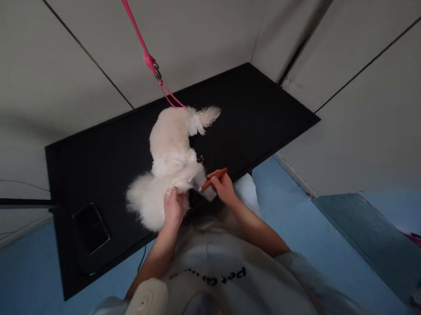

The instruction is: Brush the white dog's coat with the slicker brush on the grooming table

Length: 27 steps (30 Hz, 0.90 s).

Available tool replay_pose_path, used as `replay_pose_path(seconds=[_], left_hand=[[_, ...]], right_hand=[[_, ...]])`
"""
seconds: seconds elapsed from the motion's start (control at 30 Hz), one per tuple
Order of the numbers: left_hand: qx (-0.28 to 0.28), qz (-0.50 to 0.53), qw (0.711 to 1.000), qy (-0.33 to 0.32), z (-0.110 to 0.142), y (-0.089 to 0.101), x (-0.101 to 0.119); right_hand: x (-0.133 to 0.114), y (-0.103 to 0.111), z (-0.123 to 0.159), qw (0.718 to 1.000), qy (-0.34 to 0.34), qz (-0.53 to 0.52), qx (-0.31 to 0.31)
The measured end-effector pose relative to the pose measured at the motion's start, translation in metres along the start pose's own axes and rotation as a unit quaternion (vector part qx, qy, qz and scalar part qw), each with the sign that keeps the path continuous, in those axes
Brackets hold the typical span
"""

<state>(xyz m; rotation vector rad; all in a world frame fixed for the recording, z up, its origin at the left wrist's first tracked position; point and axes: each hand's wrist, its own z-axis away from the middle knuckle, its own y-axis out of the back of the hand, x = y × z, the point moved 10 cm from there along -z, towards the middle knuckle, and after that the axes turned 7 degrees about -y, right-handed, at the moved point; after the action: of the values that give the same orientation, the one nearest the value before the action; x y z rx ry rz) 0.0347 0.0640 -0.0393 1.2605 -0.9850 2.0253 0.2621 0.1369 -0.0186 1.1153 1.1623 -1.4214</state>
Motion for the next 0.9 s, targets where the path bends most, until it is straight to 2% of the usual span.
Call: replay_pose_path(seconds=[0.07, 0.1, 0.17, 0.2, 0.23, 0.3, 0.37, 0.4, 0.43, 0.5, 0.53, 0.6, 0.73, 0.77, 0.8, 0.87, 0.9], left_hand=[[-0.007, 0.010, 0.999, -0.050, -0.008, 0.007, 0.024], [-0.012, -0.007, 0.997, -0.078, -0.012, 0.012, 0.036], [-0.017, -0.108, 0.982, -0.153, -0.017, 0.021, 0.062], [-0.021, -0.186, 0.962, -0.201, -0.018, 0.022, 0.074], [-0.033, -0.272, 0.930, -0.247, -0.017, 0.019, 0.085], [-0.084, -0.440, 0.840, -0.306, -0.016, 0.000, 0.092], [-0.129, -0.567, 0.750, -0.315, -0.017, -0.023, 0.084], [-0.137, -0.613, 0.714, -0.310, -0.018, -0.031, 0.080], [-0.134, -0.645, 0.688, -0.305, -0.020, -0.038, 0.077], [-0.118, -0.672, 0.667, -0.299, -0.025, -0.046, 0.077], [-0.112, -0.671, 0.670, -0.296, -0.028, -0.046, 0.077], [-0.104, -0.650, 0.697, -0.285, -0.037, -0.039, 0.079], [-0.095, -0.547, 0.797, -0.239, -0.057, -0.003, 0.081], [-0.096, -0.512, 0.824, -0.224, -0.061, 0.005, 0.081], [-0.098, -0.480, 0.848, -0.204, -0.063, 0.013, 0.080], [-0.101, -0.431, 0.883, -0.154, -0.067, 0.025, 0.076], [-0.098, -0.416, 0.895, -0.129, -0.067, 0.031, 0.074]], right_hand=[[0.009, -0.017, -0.005, 0.999, -0.005, -0.045, 0.006], [0.013, -0.030, -0.009, 0.998, -0.009, -0.063, -0.019], [0.018, -0.066, -0.017, 0.989, -0.020, -0.072, -0.130], [0.019, -0.081, -0.021, 0.981, -0.024, -0.066, -0.179], [0.018, -0.090, -0.027, 0.977, -0.026, -0.058, -0.203], [0.009, -0.088, -0.048, 0.985, -0.010, -0.051, -0.163], [-0.011, -0.080, -0.065, 0.992, 0.026, -0.045, -0.113], [-0.023, -0.080, -0.069, 0.992, 0.049, -0.037, -0.112], [-0.036, -0.082, -0.071, 0.990, 0.072, -0.028, -0.121], [-0.057, -0.085, -0.068, 0.984, 0.108, -0.015, -0.140], [-0.065, -0.085, -0.066, 0.983, 0.116, -0.016, -0.141], [-0.073, -0.079, -0.061, 0.985, 0.119, -0.030, -0.121], [-0.069, -0.055, -0.051, 0.989, 0.129, -0.072, 0.003], [-0.062, -0.059, -0.049, 0.990, 0.124, -0.074, -0.003], [-0.054, -0.071, -0.047, 0.991, 0.109, -0.069, -0.044], [-0.032, -0.105, -0.044, 0.983, 0.056, -0.040, -0.170], [-0.021, -0.116, -0.044, 0.978, 0.028, -0.029, -0.204]])
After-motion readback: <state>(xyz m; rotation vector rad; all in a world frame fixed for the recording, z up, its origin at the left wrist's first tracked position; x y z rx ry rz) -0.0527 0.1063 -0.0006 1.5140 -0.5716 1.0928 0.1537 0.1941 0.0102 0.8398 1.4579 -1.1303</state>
